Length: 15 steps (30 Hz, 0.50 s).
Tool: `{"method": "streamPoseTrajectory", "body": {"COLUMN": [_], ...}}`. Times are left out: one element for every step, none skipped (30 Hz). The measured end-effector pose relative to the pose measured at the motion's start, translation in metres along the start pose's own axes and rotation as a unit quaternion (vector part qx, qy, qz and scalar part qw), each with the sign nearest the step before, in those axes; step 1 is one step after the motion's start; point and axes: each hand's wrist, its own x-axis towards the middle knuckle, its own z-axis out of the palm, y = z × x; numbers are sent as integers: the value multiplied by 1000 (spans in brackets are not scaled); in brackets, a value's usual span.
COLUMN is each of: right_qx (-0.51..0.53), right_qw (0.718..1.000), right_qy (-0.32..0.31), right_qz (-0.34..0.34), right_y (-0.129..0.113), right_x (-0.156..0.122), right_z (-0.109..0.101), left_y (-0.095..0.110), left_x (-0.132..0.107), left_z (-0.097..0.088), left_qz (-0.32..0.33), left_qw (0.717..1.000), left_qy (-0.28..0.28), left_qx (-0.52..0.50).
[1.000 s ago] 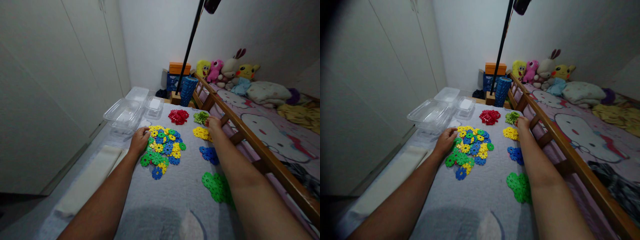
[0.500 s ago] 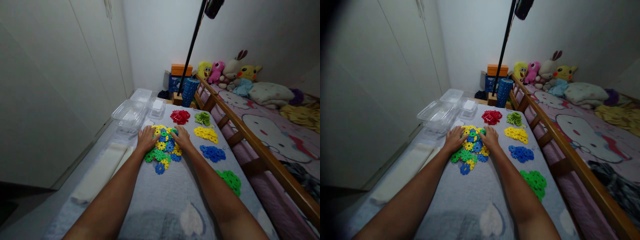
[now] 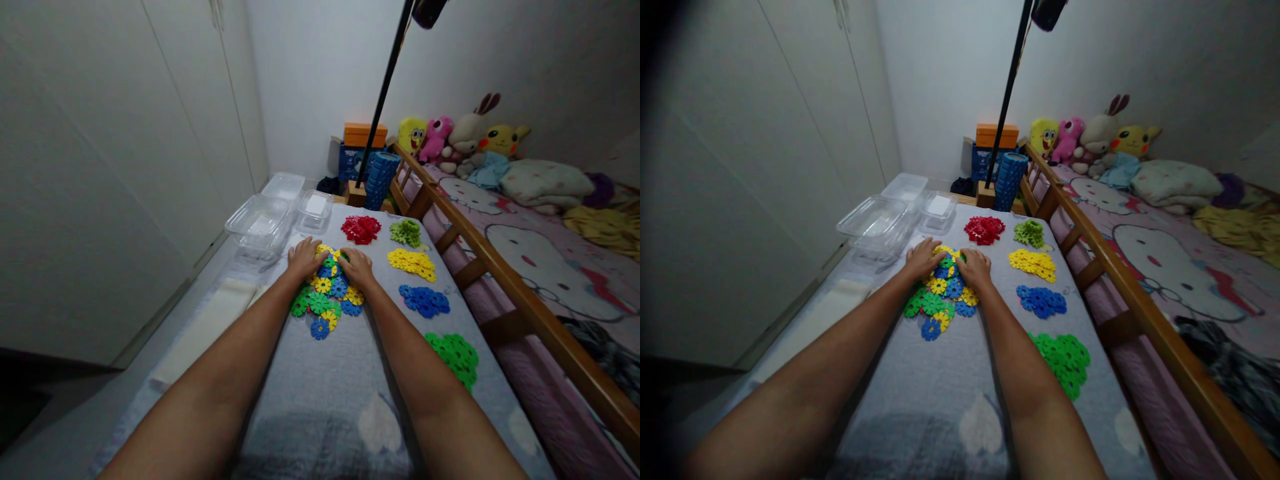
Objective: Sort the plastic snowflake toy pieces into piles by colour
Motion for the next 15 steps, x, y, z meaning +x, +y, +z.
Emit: {"method": "streamPoseTrajectory", "body": {"right_qx": [8, 17, 27, 37, 46, 57, 67, 79, 93, 109, 128, 148, 170, 191, 211], "right_qw": [1000, 1000, 1000, 999, 999, 998, 997, 996, 995, 993, 991, 988, 984, 979, 975], "right_qy": [0, 0, 0, 1, 1, 1, 1, 1, 0, 0, -1, -1, -1, 0, 2], "right_qz": [-2, -5, -9, -14, -20, -25, -29, -34, -37, -42, -47, -53, -59, -65, -70], "right_y": [0, 1, 2, 2, 3, 3, 3, 4, 4, 4, 4, 4, 3, 3, 2], "right_x": [0, 0, 0, -1, -1, -2, -3, -5, -6, -9, -11, -14, -18, -21, -25], "right_z": [0, 0, 0, 1, 1, 2, 2, 3, 4, 5, 6, 6, 7, 8, 8], "left_y": [1, 1, 2, 2, 2, 3, 3, 3, 3, 3, 3, 3, 2, 2, 1], "left_x": [4, 8, 10, 10, 10, 8, 6, 4, 1, -2, -5, -8, -12, -15, -19], "left_z": [0, 1, 1, 2, 2, 2, 2, 2, 1, 1, 1, 0, 0, 0, 0], "left_qz": [8, 23, 38, 50, 64, 77, 91, 104, 115, 126, 135, 142, 146, 150, 154], "left_qw": [1000, 1000, 999, 998, 998, 997, 996, 994, 993, 991, 990, 988, 987, 986, 985], "left_qy": [-9, -18, -22, -23, -24, -25, -25, -26, -28, -31, -33, -34, -35, -35, -34], "left_qx": [4, 11, 15, 13, 9, 2, -6, -14, -23, -31, -39, -48, -56, -66, -75]}}
